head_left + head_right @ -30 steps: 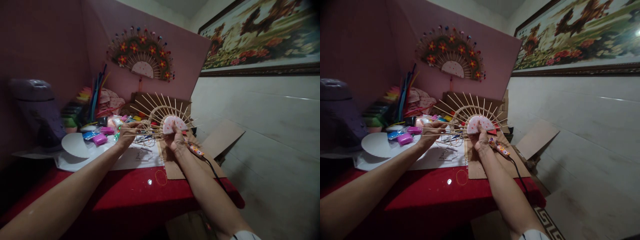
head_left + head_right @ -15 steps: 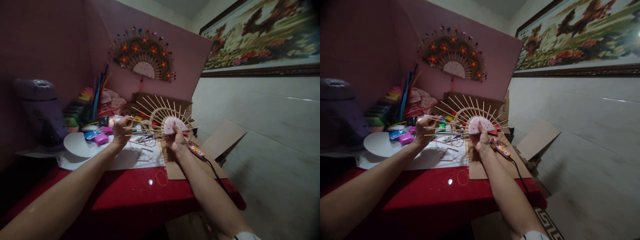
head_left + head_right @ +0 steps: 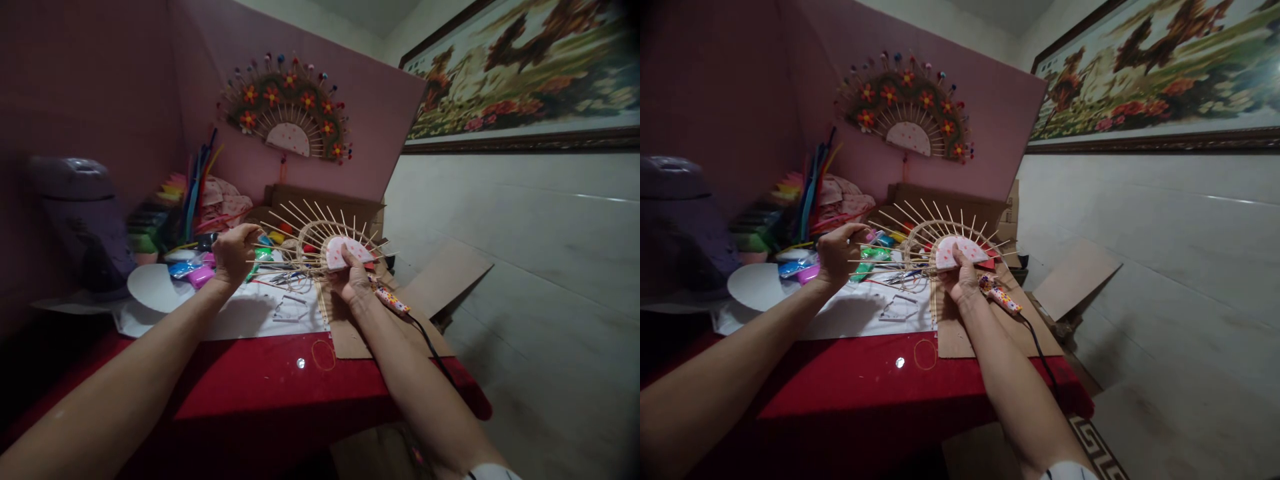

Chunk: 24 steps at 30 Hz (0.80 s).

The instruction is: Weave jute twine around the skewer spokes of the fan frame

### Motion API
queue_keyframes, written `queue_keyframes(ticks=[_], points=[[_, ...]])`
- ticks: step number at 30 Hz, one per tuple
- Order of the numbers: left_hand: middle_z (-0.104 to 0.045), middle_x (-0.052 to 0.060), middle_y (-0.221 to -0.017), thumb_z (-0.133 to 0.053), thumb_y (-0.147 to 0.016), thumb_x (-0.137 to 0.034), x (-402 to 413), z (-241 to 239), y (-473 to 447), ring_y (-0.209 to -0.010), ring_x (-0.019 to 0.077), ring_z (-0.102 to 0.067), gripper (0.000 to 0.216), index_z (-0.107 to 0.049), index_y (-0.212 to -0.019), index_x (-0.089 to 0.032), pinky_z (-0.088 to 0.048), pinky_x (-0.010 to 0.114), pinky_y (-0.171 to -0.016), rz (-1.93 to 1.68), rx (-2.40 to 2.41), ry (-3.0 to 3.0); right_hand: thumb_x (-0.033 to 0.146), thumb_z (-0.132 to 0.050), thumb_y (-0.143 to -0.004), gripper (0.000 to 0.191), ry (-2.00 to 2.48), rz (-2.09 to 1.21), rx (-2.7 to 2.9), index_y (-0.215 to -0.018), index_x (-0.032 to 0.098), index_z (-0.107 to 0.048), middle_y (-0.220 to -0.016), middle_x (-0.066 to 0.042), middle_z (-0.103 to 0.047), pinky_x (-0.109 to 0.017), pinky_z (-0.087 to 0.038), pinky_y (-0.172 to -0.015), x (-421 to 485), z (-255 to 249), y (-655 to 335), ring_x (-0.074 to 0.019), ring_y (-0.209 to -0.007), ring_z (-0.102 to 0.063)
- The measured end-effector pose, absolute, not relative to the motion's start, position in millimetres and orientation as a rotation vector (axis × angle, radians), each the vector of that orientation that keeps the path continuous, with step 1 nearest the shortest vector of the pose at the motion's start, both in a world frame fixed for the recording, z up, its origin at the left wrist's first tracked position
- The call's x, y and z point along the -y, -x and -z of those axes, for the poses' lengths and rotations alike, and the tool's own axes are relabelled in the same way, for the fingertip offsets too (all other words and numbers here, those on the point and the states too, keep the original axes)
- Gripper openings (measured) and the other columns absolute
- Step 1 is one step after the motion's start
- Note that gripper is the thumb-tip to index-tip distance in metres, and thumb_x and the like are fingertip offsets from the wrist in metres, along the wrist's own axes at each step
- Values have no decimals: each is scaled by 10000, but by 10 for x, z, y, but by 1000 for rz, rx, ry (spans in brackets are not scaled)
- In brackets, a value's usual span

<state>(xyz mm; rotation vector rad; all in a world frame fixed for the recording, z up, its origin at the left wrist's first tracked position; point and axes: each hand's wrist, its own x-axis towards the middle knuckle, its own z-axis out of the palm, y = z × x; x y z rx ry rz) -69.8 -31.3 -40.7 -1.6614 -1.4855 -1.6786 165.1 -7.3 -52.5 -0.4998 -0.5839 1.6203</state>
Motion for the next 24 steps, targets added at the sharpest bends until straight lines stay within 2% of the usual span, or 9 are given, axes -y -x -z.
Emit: queue_keyframes(ticks=[3,7,16,20,24], points=[[-718,60,-803,-536,-816,-307,323,366,717,-752,190,-637,218,-713,-816,-180,-423,265,-692,1727,1419,1665,224,-694,-696,147,520,-1628,583,-792,173,-595,-569,34,-657,-171,-310,-299,83,510,-1653,-87,-378,-491],[-713,57,-769,-541,-813,-288,297,336,775,-727,175,-635,211,-718,-819,-174,-445,267,-723,1792,1364,1656,220,-703,-686,155,548,-1632,575,-779,171,-589,-542,42,-644,-170,-299,-293,91,500,-1658,-82,-358,-482],[-669,23,-617,-591,-751,-289,204,366,832,-588,151,-599,160,-690,-706,-172,-422,244,-581,1862,1456,1565,204,-707,-668,173,570,-1608,614,-806,165,-610,-564,33,-659,-178,-309,-298,52,545,-1672,-93,-386,-509],[-654,20,-584,-590,-748,-288,200,410,804,-553,148,-581,156,-689,-703,-176,-395,241,-546,1853,1494,1602,188,-694,-674,172,595,-1603,582,-825,165,-614,-597,17,-681,-183,-357,-318,68,528,-1666,-109,-413,-546],[-626,1,-535,-578,-754,-278,193,472,761,-523,141,-559,148,-692,-712,-194,-369,239,-526,1774,1584,1709,173,-678,-689,132,570,-1603,571,-805,169,-616,-578,27,-675,-178,-347,-300,110,500,-1644,-105,-393,-536]])
